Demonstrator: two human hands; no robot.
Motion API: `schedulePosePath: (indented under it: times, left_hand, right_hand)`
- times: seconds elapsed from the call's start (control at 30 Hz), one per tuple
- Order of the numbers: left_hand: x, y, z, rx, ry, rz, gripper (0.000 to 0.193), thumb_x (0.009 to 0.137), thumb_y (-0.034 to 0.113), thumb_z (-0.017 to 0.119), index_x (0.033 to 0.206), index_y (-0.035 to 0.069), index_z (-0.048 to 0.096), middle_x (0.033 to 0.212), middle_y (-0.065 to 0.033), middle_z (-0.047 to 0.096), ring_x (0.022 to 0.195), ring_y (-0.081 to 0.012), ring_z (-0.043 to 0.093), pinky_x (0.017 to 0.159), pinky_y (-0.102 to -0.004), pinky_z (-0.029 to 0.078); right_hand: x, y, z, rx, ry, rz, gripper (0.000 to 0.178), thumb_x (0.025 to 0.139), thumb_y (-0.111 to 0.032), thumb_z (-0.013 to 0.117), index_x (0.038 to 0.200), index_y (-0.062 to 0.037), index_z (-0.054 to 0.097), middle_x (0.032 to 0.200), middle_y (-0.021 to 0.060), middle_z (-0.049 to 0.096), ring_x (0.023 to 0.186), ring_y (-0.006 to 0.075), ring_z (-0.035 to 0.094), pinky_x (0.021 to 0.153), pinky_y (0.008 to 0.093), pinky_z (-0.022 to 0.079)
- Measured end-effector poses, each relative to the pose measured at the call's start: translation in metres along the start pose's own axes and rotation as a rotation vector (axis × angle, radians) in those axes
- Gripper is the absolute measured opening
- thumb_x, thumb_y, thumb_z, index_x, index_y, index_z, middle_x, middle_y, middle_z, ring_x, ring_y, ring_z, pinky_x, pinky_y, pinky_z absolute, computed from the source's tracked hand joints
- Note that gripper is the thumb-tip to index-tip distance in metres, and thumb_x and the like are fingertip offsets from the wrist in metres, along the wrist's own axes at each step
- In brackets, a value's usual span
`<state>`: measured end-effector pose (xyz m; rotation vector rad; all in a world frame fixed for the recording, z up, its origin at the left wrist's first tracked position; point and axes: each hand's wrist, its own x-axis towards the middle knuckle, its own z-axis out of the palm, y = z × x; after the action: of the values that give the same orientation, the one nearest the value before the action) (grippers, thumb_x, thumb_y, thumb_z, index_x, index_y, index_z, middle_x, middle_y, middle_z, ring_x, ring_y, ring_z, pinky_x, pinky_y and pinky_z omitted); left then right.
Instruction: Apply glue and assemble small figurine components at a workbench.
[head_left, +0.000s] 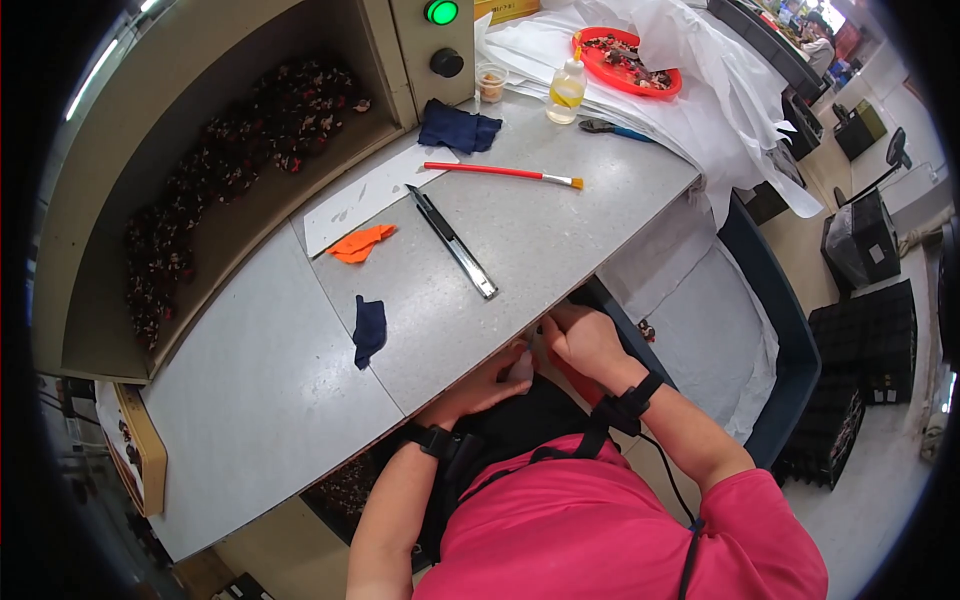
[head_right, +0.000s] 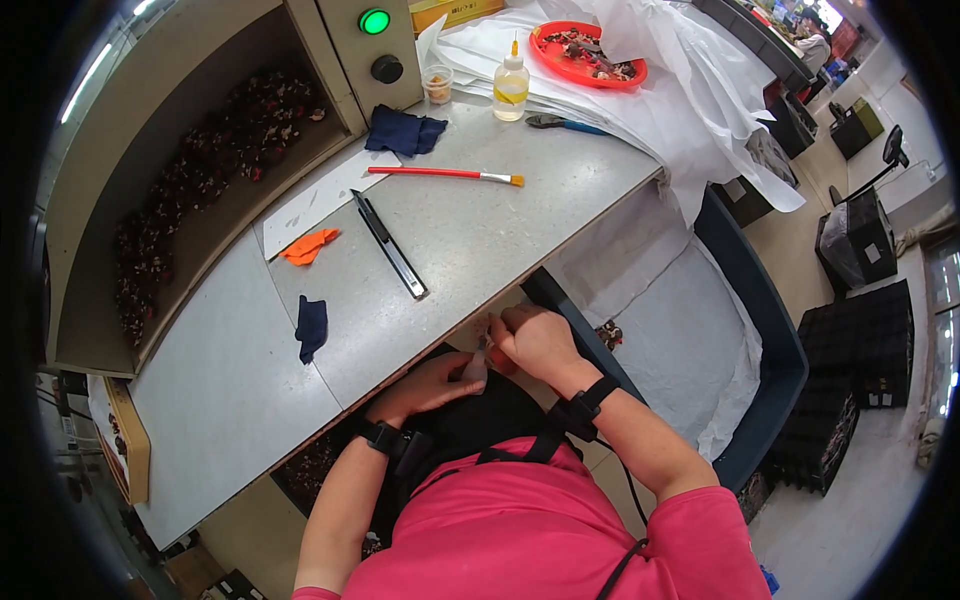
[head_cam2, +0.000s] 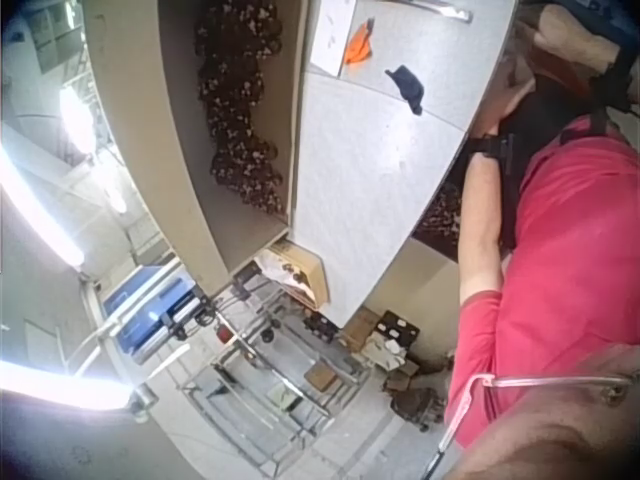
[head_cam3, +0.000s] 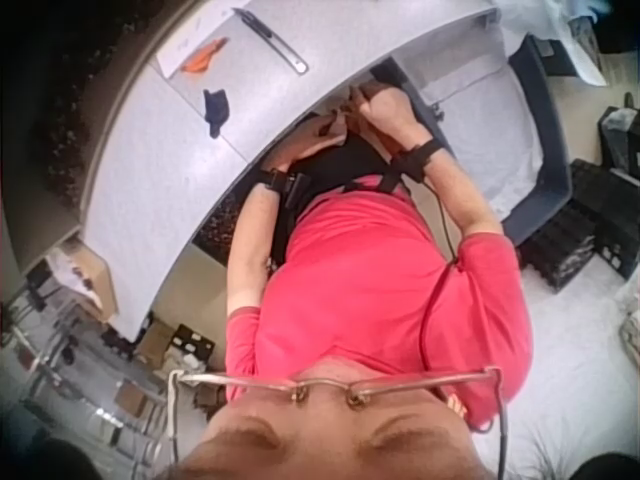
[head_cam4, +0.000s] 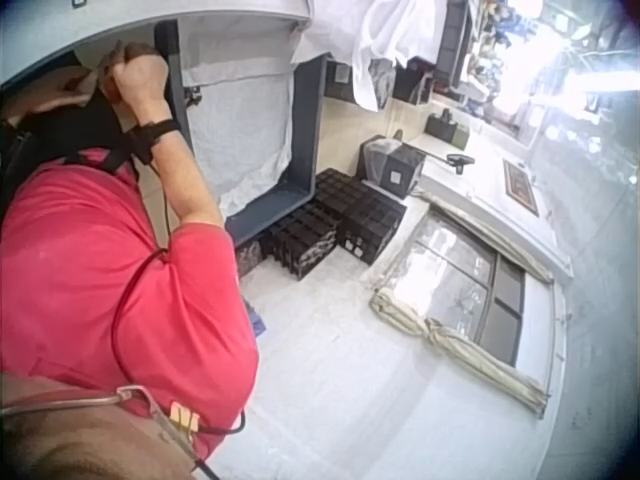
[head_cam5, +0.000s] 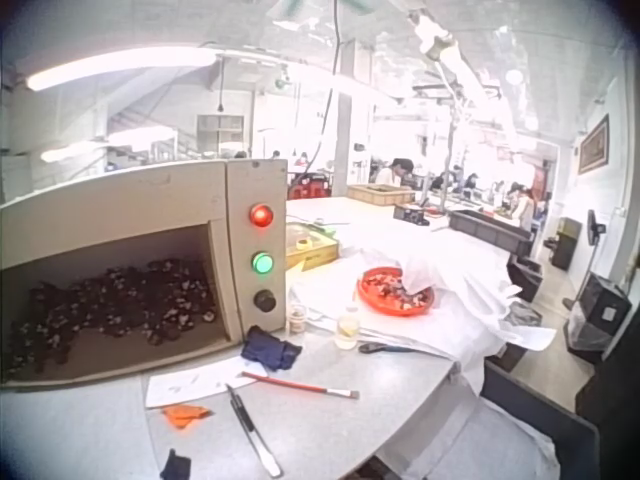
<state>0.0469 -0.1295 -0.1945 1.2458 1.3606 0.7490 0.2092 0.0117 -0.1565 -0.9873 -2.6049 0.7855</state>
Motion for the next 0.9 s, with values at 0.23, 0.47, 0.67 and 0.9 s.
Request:
schedulePosePath:
  times: [0.23,0.47,0.67,0.9]
  left_hand:
    - [0.004,0.0,0.0,0.016,0.006,0.025,0.048,0.09,0.034,0.067,0.119,-0.001,0.055,0.107,-0.0088,0.062,0.099,-0.0163,0.057,0.089,-0.0302,0.046]
    - [0.01,0.004,-0.007,0.137,-0.004,0.048,0.052,0.091,0.036,0.065,0.126,-0.001,0.053,0.119,-0.0134,0.06,0.11,-0.0198,0.057,0.097,-0.0326,0.044]
    - [-0.002,0.005,-0.007,0.222,-0.097,0.019,0.046,0.091,0.035,0.063,0.123,0.002,0.056,0.112,-0.0132,0.062,0.107,-0.0209,0.058,0.096,-0.0326,0.043]
    - [-0.034,0.042,0.002,-0.009,-0.139,0.109,0.039,0.089,0.022,0.063,0.124,0.005,0.057,0.113,-0.0138,0.06,0.106,-0.0244,0.059,0.094,-0.0338,0.045]
  right_hand:
    - [0.0,0.01,0.007,0.008,-0.006,-0.009,0.022,0.088,-0.023,0.056,0.086,-0.0046,0.067,0.082,0.0168,0.066,0.076,0.0378,0.063,0.065,0.0455,0.049]
    - [-0.001,0.001,-0.013,0.042,-0.034,0.091,0.054,0.093,-0.05,0.046,0.075,-0.0045,0.068,0.07,0.0214,0.064,0.07,0.041,0.063,0.064,0.0488,0.05]
    - [-0.019,0.003,-0.081,0.556,-0.587,0.192,0.045,0.1,-0.043,0.045,0.098,-0.0026,0.064,0.091,0.0079,0.067,0.08,0.0169,0.061,0.074,0.031,0.048]
    - [0.026,-0.006,-0.191,0.441,0.018,0.076,0.033,0.097,-0.033,0.055,0.094,-0.0009,0.061,0.085,0.0052,0.065,0.076,0.0146,0.058,0.07,0.0285,0.047]
